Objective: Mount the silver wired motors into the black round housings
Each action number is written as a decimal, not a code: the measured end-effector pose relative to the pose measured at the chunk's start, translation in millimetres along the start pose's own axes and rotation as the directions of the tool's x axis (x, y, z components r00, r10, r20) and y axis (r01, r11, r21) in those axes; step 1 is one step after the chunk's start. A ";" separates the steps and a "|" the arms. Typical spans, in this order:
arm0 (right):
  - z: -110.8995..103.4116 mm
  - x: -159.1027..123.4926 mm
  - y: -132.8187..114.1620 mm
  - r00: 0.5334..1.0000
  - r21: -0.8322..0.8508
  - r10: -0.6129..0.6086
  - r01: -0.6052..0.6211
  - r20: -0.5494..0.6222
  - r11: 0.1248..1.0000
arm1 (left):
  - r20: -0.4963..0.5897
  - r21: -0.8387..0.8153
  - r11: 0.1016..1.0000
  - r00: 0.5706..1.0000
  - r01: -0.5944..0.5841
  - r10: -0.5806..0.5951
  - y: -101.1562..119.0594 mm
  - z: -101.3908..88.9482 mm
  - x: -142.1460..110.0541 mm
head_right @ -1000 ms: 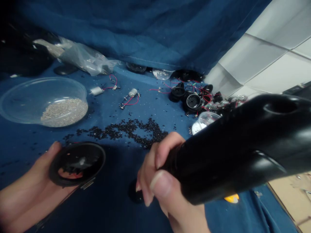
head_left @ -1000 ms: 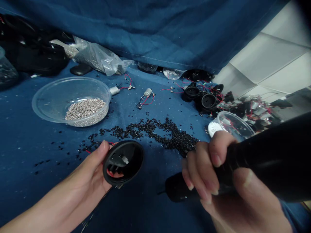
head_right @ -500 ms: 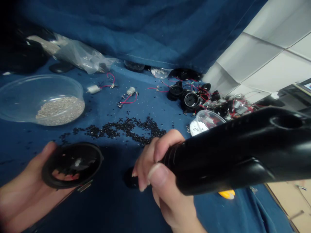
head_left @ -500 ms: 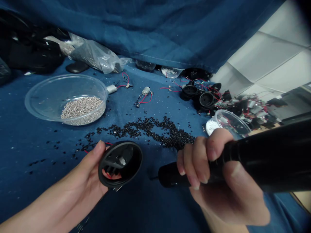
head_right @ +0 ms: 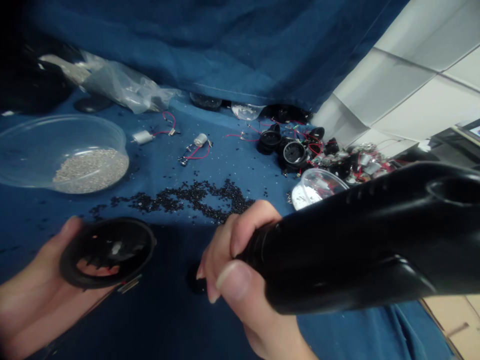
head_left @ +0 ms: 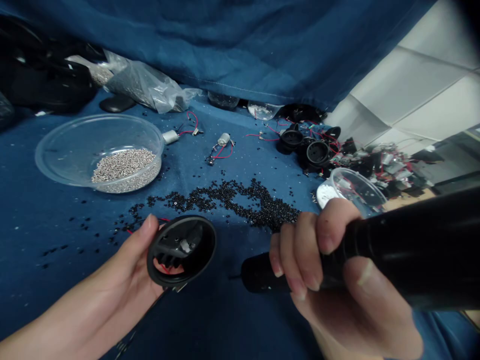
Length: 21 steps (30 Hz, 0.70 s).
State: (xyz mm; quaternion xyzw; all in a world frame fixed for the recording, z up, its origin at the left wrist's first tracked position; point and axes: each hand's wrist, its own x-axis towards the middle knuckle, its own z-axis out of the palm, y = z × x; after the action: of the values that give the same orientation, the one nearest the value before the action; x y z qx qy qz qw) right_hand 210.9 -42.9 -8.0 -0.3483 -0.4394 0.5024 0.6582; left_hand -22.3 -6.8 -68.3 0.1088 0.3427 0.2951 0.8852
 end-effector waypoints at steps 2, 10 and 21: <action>-1.1 -0.6 -3.4 1.000 -0.014 0.021 -0.021 0.014 1.000 | 0.009 -0.019 1.000 1.000 -0.014 0.014 0.1 -1.4 0.5; -1.7 -1.7 -8.8 0.999 -0.044 0.027 -0.026 0.031 0.999 | 0.026 -0.027 1.000 1.000 0.001 -0.001 3.6 0.8 1.3; 7.8 -5.6 -6.9 1.000 -0.078 0.006 -0.003 0.030 0.997 | -0.007 -0.066 0.998 1.000 -0.003 0.003 0.4 -4.5 -0.1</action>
State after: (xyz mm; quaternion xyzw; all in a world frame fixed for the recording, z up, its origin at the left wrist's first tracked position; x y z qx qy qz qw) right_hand 205.4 -49.9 -0.1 -0.3673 -0.4677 0.4915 0.6363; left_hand -25.5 -6.6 -71.4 0.0790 0.3357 0.3078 0.8868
